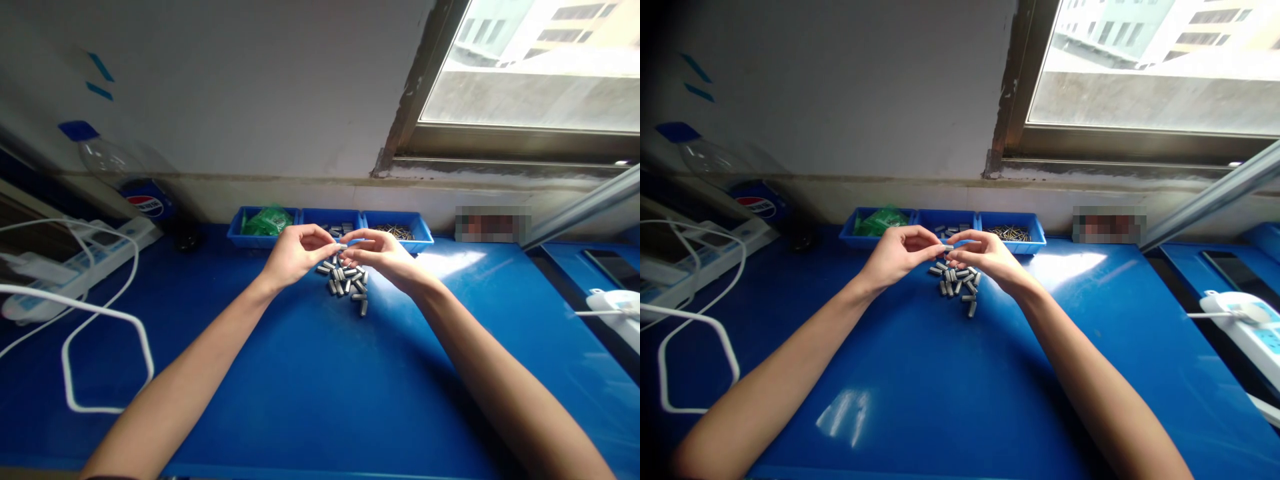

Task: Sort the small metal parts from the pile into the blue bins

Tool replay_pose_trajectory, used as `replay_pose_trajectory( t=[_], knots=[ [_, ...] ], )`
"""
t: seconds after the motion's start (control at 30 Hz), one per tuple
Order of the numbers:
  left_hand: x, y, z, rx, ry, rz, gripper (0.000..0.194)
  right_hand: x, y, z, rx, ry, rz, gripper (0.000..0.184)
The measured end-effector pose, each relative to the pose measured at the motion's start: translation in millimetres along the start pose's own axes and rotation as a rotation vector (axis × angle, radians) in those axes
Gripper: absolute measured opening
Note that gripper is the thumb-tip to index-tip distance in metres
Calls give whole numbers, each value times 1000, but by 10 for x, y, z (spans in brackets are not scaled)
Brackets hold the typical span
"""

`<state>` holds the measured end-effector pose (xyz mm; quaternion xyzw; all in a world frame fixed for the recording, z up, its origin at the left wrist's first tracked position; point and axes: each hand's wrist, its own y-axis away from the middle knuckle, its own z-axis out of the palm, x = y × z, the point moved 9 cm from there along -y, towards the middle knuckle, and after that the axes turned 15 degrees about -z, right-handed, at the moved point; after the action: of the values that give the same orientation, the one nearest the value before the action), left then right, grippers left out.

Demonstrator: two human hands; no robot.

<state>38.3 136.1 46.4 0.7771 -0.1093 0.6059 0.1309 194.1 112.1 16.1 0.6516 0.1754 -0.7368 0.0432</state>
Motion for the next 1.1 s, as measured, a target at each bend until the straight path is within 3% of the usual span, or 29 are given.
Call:
replay_pose_trajectory(
  t=[0.27,0.4,0.6,0.7,0.93,1.1],
  knots=[
    [-25,-4,63,-43,-102,-7,24,40,-13,-56,51,0,-18,35],
    [0,3,17,-14,-420,42,21,12,-35,-160,143,117,-41,35],
    [-135,33,94,-192,-790,93,26,-50,-49,-323,273,210,-106,37],
    [-221,32,123,-227,-827,61,26,-41,-48,-320,269,197,-95,39],
    [-253,18,153,-180,-863,47,9,-42,-47,-277,239,198,-85,31],
    [-156,23,127,-201,-799,106,16,-26,-51,-278,233,195,-73,28]
  ],
)
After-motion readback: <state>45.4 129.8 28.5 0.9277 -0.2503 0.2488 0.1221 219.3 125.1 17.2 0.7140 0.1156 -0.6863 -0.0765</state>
